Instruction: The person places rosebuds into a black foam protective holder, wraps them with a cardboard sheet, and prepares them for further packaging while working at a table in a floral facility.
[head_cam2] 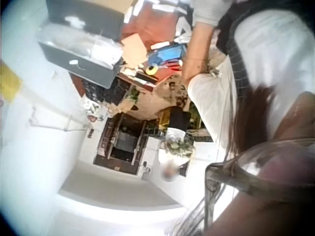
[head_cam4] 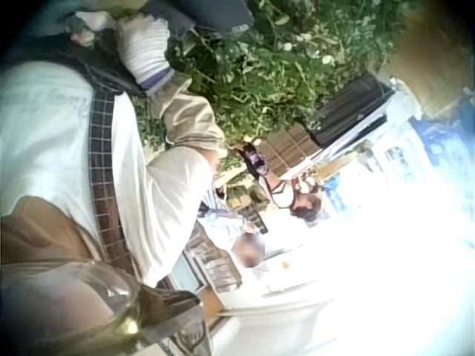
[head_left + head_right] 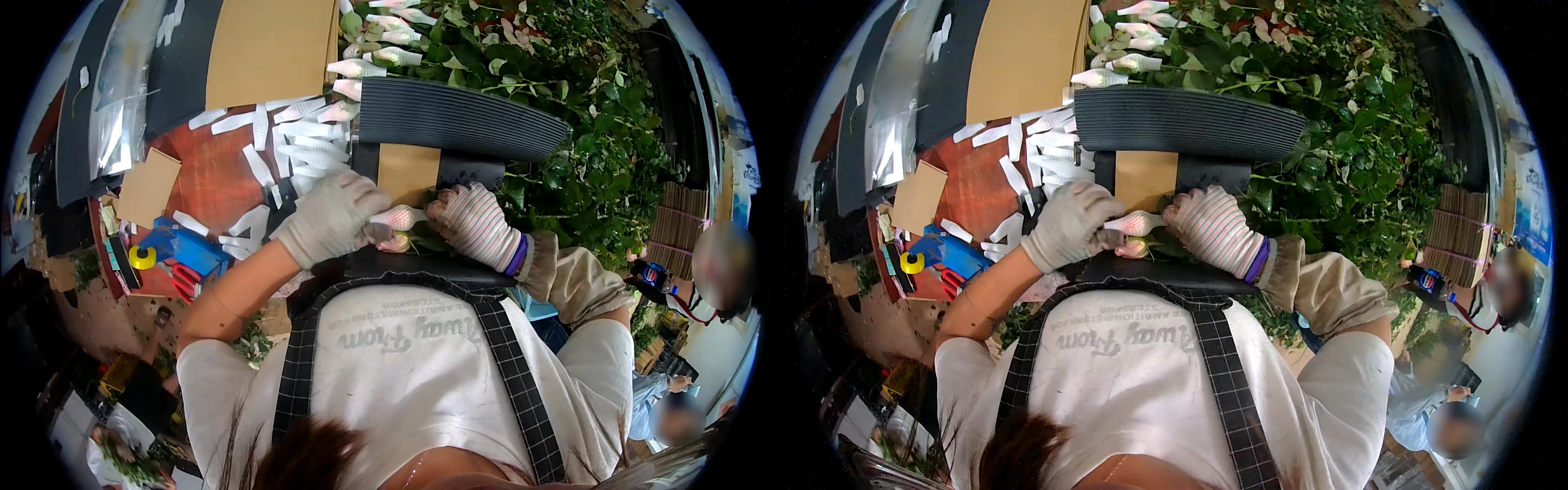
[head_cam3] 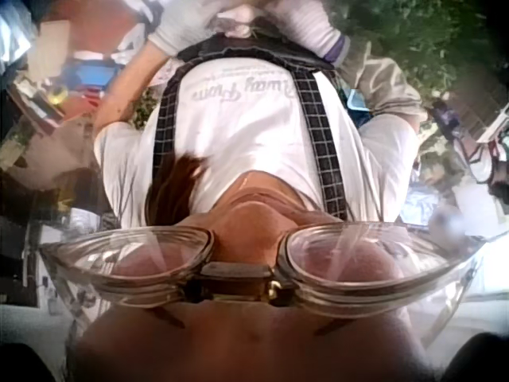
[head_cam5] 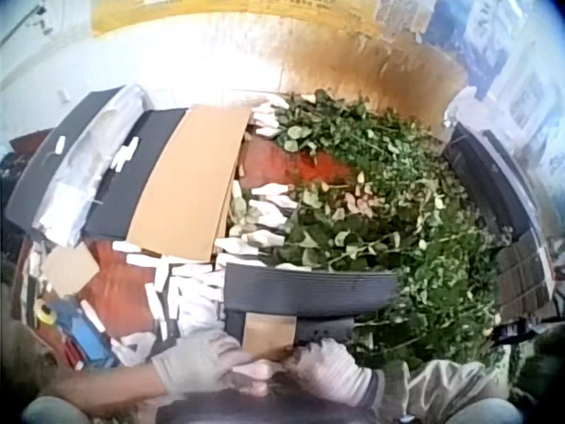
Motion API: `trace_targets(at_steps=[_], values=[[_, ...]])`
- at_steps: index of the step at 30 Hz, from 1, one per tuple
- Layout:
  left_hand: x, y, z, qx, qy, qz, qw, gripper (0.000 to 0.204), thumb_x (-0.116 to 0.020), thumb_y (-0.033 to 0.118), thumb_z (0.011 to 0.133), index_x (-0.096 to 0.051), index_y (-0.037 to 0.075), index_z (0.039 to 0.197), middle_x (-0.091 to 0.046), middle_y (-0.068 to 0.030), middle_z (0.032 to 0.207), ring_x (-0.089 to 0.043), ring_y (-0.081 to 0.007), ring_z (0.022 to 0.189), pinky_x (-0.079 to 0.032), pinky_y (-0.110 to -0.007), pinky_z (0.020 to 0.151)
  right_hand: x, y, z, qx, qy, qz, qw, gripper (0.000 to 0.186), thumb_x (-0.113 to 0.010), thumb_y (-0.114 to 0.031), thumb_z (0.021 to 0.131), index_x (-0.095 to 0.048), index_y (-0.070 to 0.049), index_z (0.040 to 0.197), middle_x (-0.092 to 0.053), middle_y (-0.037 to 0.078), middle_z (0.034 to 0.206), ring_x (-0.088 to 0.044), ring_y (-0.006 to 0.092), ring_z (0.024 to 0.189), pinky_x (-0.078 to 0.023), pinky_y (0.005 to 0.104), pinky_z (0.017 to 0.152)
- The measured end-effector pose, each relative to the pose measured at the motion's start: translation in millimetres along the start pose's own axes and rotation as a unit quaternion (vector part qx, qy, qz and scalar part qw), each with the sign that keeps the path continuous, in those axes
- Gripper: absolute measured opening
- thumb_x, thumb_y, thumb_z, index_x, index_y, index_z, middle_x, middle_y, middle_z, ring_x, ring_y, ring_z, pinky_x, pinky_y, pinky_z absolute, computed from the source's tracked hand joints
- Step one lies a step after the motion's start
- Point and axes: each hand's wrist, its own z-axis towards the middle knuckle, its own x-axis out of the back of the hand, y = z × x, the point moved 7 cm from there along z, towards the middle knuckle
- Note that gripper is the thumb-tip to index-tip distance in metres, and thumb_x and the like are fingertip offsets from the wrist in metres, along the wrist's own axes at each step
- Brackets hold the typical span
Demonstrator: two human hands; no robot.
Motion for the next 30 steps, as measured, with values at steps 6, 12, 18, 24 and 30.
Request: trace_targets(at_steps=[6,12,18,24,30], values=[[-3.9,-16.4,-9.7,0.043,-0.08,-0.068,0.994,0.014,-0.065,0.014,0.065,-0.053,0.008,0.068,-0.051,-0.0072,0.066,-0.052,-0.0275,0.068,-0.043,-0.038,0.065,-10.3,5.0,-1.2,0.005,0.009,0.012,1.0,0.017,-0.062,-0.025,0.076,-0.061,-0.014,0.089,-0.059,0.006,0.078,-0.058,0.0258,0.076,-0.045,0.04,0.064],[59.4,-86.9,-72.1,0.361,-0.227,-0.054,0.903,0.022,-0.062,0.027,0.075,-0.063,0.005,0.078,-0.057,-0.0155,0.075,-0.057,-0.0293,0.077,-0.044,-0.04,0.068,6.0,-3.5,-5.0,0.045,0.05,-0.03,0.997,0.028,-0.055,-0.02,0.079,-0.059,-0.014,0.106,-0.057,0.006,0.07,-0.057,0.0255,0.061,-0.045,0.0385,0.051],[21.4,2.4,7.7,0.092,-0.081,-0.035,0.992,0.042,-0.074,0.032,0.065,-0.061,0.009,0.098,-0.058,-0.0088,0.087,-0.055,-0.0278,0.083,-0.045,-0.038,0.073,10.4,-14.3,-4.0,0.054,0.029,-0.073,0.995,0.034,-0.051,-0.017,0.079,-0.056,-0.013,0.113,-0.057,0.007,0.066,-0.058,0.0233,0.057,-0.045,0.0367,0.047],[-18.6,9.4,15.7,-0.001,-0.105,-0.019,0.994,0.037,-0.068,0.033,0.07,-0.062,0.017,0.103,-0.054,-0.0073,0.094,-0.052,-0.0267,0.088,-0.045,-0.038,0.074,16.0,-7.3,-27.0,0.013,-0.061,0.061,0.996,0.038,-0.058,-0.023,0.081,-0.052,-0.012,0.117,-0.06,0.013,0.102,-0.061,0.0303,0.084,-0.05,0.0413,0.071],[-16.8,7.7,19.8,0.008,-0.144,-0.034,0.989,0.032,-0.063,0.031,0.074,-0.063,0.018,0.104,-0.055,-0.0062,0.102,-0.051,-0.028,0.093,-0.044,-0.041,0.079,146.6,16.2,-18.5,0.36,-0.237,0.342,0.835,0.052,-0.055,-0.033,0.087,-0.047,0.002,0.124,-0.053,0.016,0.122,-0.054,0.031,0.108,-0.046,0.0399,0.087]])
